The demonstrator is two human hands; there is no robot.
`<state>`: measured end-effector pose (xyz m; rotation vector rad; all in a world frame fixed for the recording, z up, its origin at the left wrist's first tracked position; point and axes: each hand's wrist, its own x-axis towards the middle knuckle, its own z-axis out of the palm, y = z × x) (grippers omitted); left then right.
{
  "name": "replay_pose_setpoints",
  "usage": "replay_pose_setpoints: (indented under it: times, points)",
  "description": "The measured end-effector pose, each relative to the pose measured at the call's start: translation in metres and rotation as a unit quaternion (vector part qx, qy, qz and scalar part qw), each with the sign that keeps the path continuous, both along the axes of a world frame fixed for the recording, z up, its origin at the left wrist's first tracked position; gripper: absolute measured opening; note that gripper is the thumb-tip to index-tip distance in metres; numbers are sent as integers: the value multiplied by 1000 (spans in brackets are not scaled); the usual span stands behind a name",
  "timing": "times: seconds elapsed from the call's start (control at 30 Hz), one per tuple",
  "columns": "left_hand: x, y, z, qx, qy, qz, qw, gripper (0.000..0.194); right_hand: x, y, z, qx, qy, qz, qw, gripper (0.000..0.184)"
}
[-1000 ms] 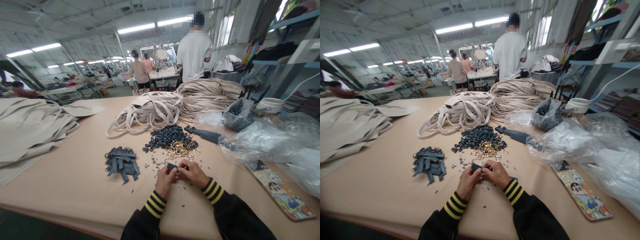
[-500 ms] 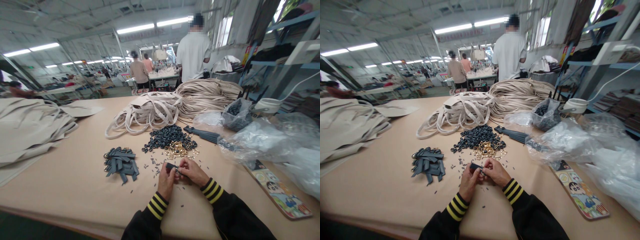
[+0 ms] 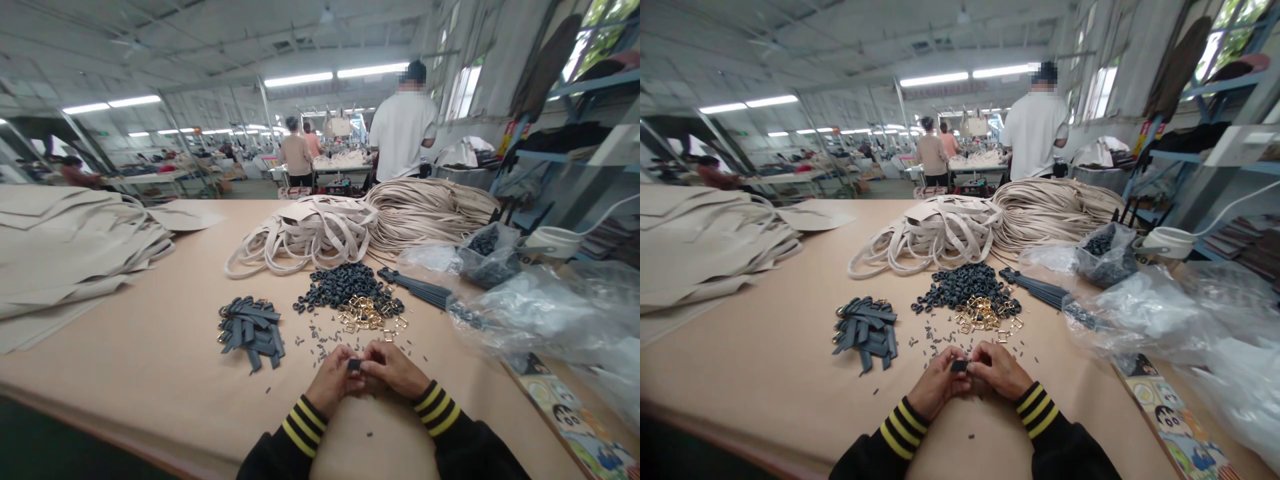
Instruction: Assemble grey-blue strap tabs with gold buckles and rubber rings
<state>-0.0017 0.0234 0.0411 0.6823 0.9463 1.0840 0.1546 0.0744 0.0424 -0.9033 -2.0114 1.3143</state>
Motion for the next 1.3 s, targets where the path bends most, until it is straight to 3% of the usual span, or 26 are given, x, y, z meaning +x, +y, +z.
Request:
replay_pose_setpoints:
  times: [0.17, 0.3, 0.4, 0.53, 0.67, 0.8, 0.9, 1.07, 1.2, 1.3]
  points:
    - [-6, -2, -9, -11, -44, -86, 995, 36, 1, -4, 3, 2, -20, 46, 999, 17]
    - [-9, -3, -15, 25, -60, -116, 991, 38, 4, -8, 4, -70, -55, 99, 991, 19]
    - [-9, -2, -17, 48, -28, -73, 996, 37, 9, -12, 7, -115, -70, 130, 982, 25]
    - [-8, 1, -17, 88, 104, -5, 991, 34, 12, -19, 14, -178, -40, 161, 970, 27]
    - [-4, -2, -16, 111, 192, 44, 974, 29, 6, -23, 14, -157, -36, 124, 979, 29]
    - [-5, -3, -19, 131, 199, 67, 969, 26, 1, -23, 9, -165, -46, 92, 981, 27]
    - [-10, 0, -19, 114, 153, 48, 980, 27, 0, -21, 10, -139, -71, 95, 983, 27]
    - [-23, 6, -18, 52, 106, -41, 992, 30, -9, -11, 18, -49, -163, 105, 980, 24]
    - [-26, 9, -25, 41, 143, -23, 989, 28, -25, 15, 35, 67, -276, 134, 949, 16]
    - [-23, 11, -33, 59, 170, -13, 984, 25, -55, 44, 54, 143, -345, 99, 922, 16]
